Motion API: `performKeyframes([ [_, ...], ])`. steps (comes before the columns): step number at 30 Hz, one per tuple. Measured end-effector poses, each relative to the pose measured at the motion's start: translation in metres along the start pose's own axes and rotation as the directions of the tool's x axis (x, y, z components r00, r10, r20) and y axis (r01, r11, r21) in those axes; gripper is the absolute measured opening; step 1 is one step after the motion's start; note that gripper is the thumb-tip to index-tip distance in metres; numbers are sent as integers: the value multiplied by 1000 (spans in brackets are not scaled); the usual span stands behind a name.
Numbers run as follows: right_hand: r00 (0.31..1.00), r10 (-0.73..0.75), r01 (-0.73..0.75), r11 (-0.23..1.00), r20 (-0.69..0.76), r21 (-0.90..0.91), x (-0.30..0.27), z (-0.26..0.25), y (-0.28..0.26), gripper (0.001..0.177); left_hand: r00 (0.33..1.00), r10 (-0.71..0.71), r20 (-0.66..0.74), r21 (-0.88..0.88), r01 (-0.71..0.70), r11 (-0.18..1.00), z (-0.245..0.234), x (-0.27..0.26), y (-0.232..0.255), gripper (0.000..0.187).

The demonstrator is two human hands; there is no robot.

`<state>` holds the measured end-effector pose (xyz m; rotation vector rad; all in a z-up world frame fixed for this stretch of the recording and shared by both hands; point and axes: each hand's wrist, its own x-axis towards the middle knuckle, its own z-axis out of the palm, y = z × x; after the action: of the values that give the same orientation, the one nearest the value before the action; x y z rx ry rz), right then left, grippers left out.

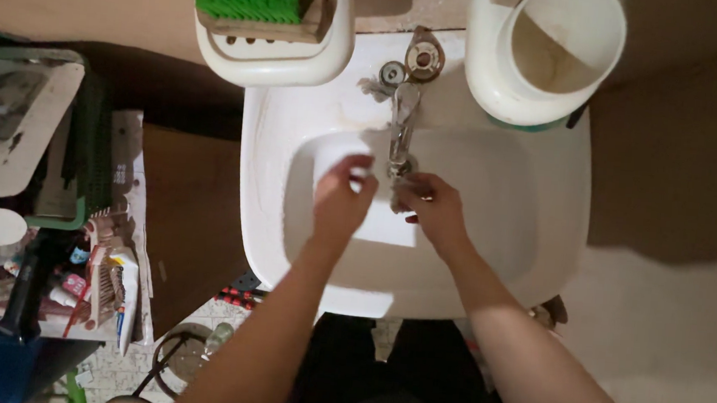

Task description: The person cleans and repairs a faucet using steel wool.

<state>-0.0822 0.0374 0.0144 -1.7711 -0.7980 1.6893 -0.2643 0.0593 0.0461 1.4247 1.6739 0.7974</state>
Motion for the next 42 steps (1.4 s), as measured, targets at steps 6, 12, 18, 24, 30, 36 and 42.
performKeyframes([
  [6,994,83,-84,996,-77,-2,-26,-9,-7,43,957,266,-113,262,-229,937,-6,74,45,54],
  [12,990,108,-105,994,-89,41,-24,-23,17,45,959,284,15,519,-250,817,-2,101,52,26],
  [18,992,57,-54,998,-112,33,-26,-24,15,44,935,333,-124,332,-277,902,-13,90,48,9],
  [24,974,-131,149,985,-182,87,-30,-12,0,43,957,272,-101,134,-257,957,-32,63,58,13],
  [30,917,-341,360,931,-207,60,-74,3,-88,39,954,292,-67,-26,-295,955,-59,8,97,17],
  [36,826,-502,536,840,-256,84,-89,11,-111,37,950,306,-65,-144,-312,939,-85,-34,140,19],
  [42,811,-497,542,837,-308,77,-120,7,-134,36,937,347,-52,-184,-350,918,-102,-40,178,19],
])
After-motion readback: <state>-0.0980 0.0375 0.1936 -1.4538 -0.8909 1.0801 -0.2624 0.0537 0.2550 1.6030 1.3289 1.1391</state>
